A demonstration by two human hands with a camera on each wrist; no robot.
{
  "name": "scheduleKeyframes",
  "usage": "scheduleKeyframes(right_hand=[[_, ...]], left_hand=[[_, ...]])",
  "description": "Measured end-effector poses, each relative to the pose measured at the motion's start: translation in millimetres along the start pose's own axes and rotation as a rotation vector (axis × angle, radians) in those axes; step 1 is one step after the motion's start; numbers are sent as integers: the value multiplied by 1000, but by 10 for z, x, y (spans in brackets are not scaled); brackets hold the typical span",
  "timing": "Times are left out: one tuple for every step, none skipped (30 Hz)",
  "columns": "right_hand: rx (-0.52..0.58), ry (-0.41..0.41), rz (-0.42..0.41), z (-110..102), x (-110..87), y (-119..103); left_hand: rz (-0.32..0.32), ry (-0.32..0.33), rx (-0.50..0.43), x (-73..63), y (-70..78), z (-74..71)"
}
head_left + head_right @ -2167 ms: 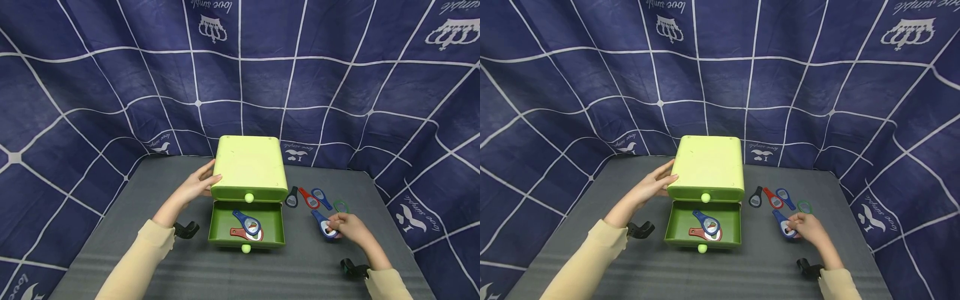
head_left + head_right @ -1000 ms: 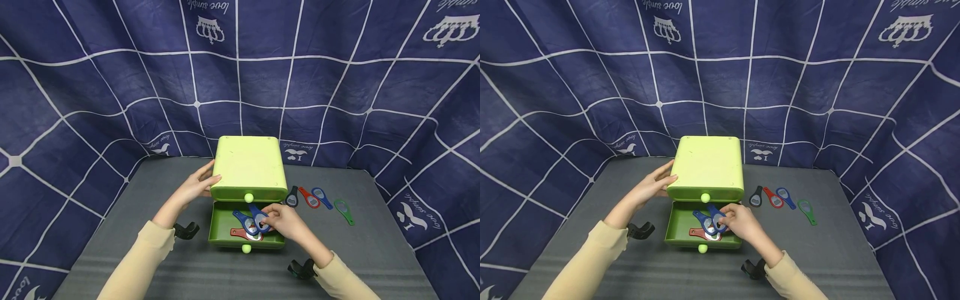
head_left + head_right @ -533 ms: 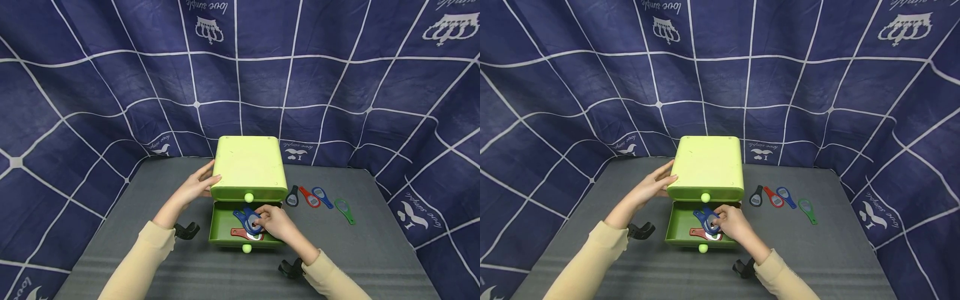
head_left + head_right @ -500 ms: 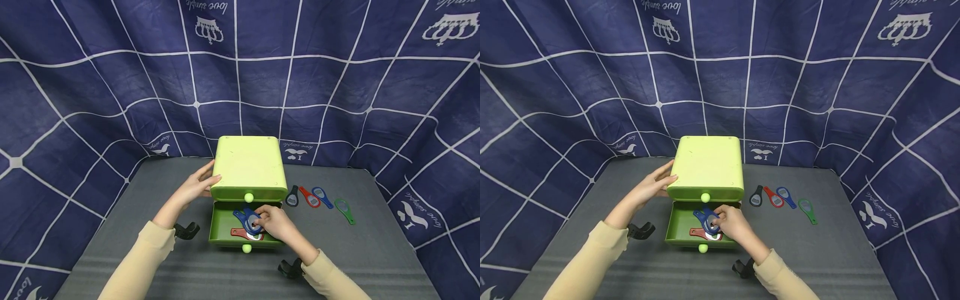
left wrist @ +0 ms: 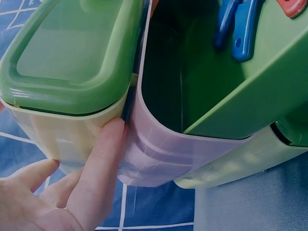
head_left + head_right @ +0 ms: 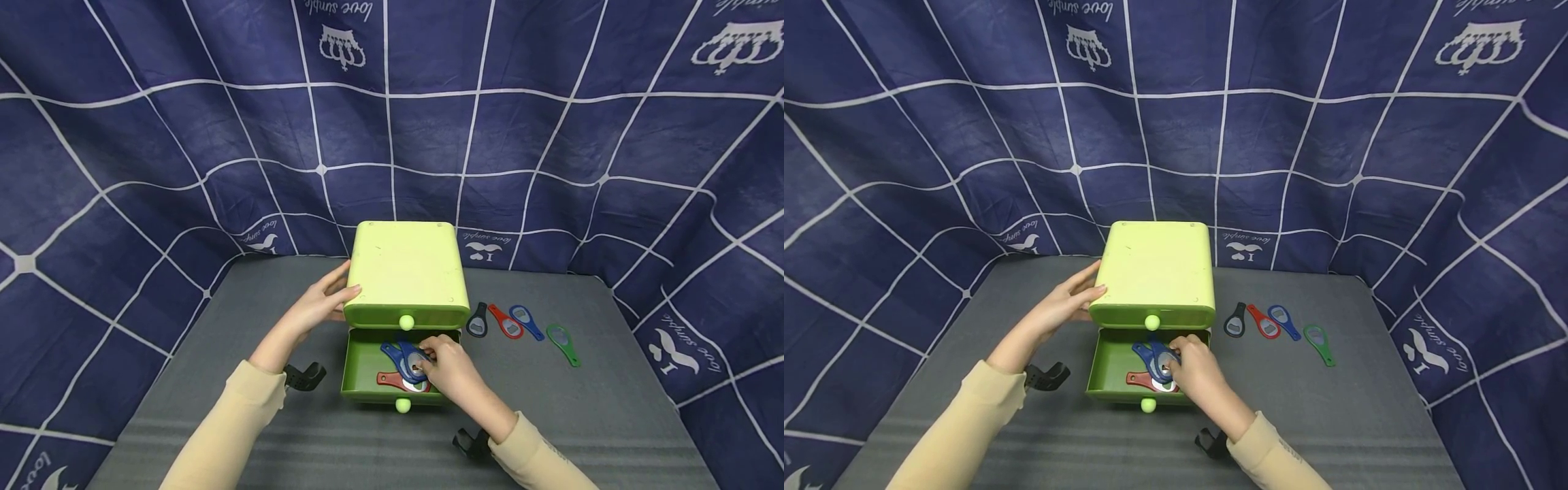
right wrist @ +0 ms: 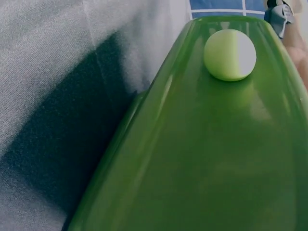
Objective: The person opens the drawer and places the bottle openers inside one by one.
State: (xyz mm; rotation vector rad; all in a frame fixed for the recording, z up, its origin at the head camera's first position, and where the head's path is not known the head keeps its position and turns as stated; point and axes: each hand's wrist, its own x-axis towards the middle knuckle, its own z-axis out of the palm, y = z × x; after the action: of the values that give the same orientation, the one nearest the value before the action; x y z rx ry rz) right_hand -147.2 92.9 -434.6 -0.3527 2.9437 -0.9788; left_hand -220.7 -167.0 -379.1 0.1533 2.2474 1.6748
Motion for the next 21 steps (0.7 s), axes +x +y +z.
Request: scheduleKeyframes(right_hand=[[-7, 4, -5, -7, -12, -4], [-9, 7, -9, -16, -23, -10], [-10, 9, -14, -27, -35, -14], [-11, 10, -17, -38, -45, -18], [-12, 11, -20, -49, -53, -19], [-10, 10, -23, -61, -61, -21], [-5, 9, -24, -73, -70, -22], [-3, 8, -25, -84, -79, -21], [2, 5, -25, -95, -87, -20], [8, 2, -23, -107, -94, -20], [21, -2, -19, -120, -102, -23], [40, -6, -14, -136, -112, -29], [60, -11, -10, -152, -121, -35], [81, -15, -12, -169, -128, -42], [107, -18, -14, -189, -138, -54], [132, -20, -17, -211, -148, -67], [159, -22, -23, -234, -160, -82], [180, -28, -33, -255, -175, -95], [200, -35, -45, -276, -192, -108], [228, -43, -57, -298, -212, -123], [255, -54, -69, -317, -233, -140]], left_hand=[[-1, 0, -1, 1, -1, -1], [-3, 0, -2, 0, -1, -1], [0, -3, -2, 0, -1, -4], [1, -5, -2, 0, -1, -4], [3, -6, -3, 0, -1, -5], [5, -8, -5, 2, 1, -4], [7, -9, -5, 3, 2, -3], [8, -9, -5, 3, 4, -3], [9, -11, -6, 4, 5, -3], [9, -10, -6, 3, 5, -2], [9, -10, -6, 3, 5, -2], [9, -10, -5, 3, 5, -1], [7, -9, -6, 2, 4, -2], [6, -9, -6, 0, 3, -3], [4, -8, -6, -2, 2, -4], [4, -8, -7, -3, 2, -5], [4, -8, -8, 0, 1, -6], [5, -9, -9, 2, 0, -6], [5, -9, -10, 2, -1, -7], [5, -10, -10, 2, -1, -8], [7, -11, -10, 6, -2, -8]])
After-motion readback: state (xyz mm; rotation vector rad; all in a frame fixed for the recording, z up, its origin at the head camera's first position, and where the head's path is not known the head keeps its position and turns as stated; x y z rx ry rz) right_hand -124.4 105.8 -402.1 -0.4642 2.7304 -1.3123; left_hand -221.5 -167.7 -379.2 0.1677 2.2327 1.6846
